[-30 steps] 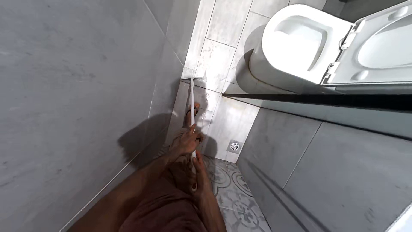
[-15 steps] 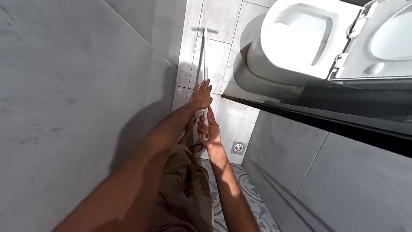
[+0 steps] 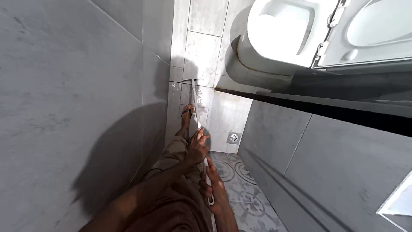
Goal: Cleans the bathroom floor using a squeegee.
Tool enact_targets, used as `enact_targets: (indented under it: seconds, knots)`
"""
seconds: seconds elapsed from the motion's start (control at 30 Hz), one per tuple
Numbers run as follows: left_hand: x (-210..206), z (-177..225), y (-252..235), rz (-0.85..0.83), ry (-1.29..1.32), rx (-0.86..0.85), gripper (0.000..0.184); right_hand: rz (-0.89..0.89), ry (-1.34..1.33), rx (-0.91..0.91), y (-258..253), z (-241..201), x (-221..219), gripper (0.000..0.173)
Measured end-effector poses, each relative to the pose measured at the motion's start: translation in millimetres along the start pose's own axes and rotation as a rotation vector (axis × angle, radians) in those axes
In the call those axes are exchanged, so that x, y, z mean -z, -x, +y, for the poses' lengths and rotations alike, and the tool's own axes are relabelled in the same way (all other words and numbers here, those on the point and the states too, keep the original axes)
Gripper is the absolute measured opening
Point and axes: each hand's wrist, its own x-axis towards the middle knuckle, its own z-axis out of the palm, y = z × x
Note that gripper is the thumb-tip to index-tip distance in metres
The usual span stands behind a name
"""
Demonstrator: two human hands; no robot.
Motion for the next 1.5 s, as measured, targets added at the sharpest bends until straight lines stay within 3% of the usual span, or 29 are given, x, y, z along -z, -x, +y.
enact_targets:
  seconds: [0.07,0.13,0.2,0.3,0.37,0.47,0.6,0.73,0.87,0.93,1.0,1.1,1.17,1.23,1.33,1.5]
  knots:
    - [1,19,-6,0.135,0.188,-0.039,0.045,0.033,0.129,0.047,8,-16,-14,0.052]
    - [17,47,-31,0.162,0.202,-0.046,0.041,0.024,0.247,0.145,-6,-39,-26,0.052]
    - [41,65,-82,0.109,0.005,-0.120,0.049,0.015,0.275,0.248,-44,-67,-35,0.051]
    - [58,69,-184,-0.030,-0.345,-0.167,0.051,-0.080,0.062,0.299,-124,-101,-33,0.042]
    - [60,60,-209,-0.126,-0.504,-0.128,0.045,-0.130,-0.066,0.262,-154,-95,-27,0.035]
    - [46,37,-170,-0.142,-0.546,-0.190,0.039,-0.033,0.044,0.208,-136,-62,-4,0.047]
    - [-6,9,-73,-0.235,-0.468,-0.173,0.035,0.000,-0.101,0.061,-46,-12,26,0.049]
    - [-35,43,-21,-0.244,-0.274,-0.019,0.026,-0.012,-0.176,-0.007,15,-21,42,0.051]
    - [-33,79,-10,-0.044,-0.081,-0.027,0.031,0.025,0.085,0.026,43,-58,27,0.055]
    - [-15,85,-19,0.065,-0.059,-0.032,0.032,-0.034,0.242,0.052,31,-73,16,0.056]
    - [10,77,-50,0.118,-0.158,-0.009,0.032,-0.094,0.368,0.084,-12,-87,7,0.054]
    - [32,29,-105,0.096,-0.396,0.061,0.039,-0.131,0.372,0.041,-84,-89,7,0.048]
    - [25,7,-112,0.061,-0.487,0.105,0.039,-0.116,0.376,-0.014,-95,-82,14,0.050]
    - [1,18,-92,0.041,-0.409,0.127,0.034,-0.082,0.439,-0.035,-75,-83,38,0.051]
    - [-76,42,-62,0.014,-0.227,0.172,0.032,0.004,0.499,-0.032,-24,-100,101,0.050]
    - [-153,84,-38,-0.126,-0.313,0.186,0.040,0.010,0.337,-0.080,25,-114,176,0.047]
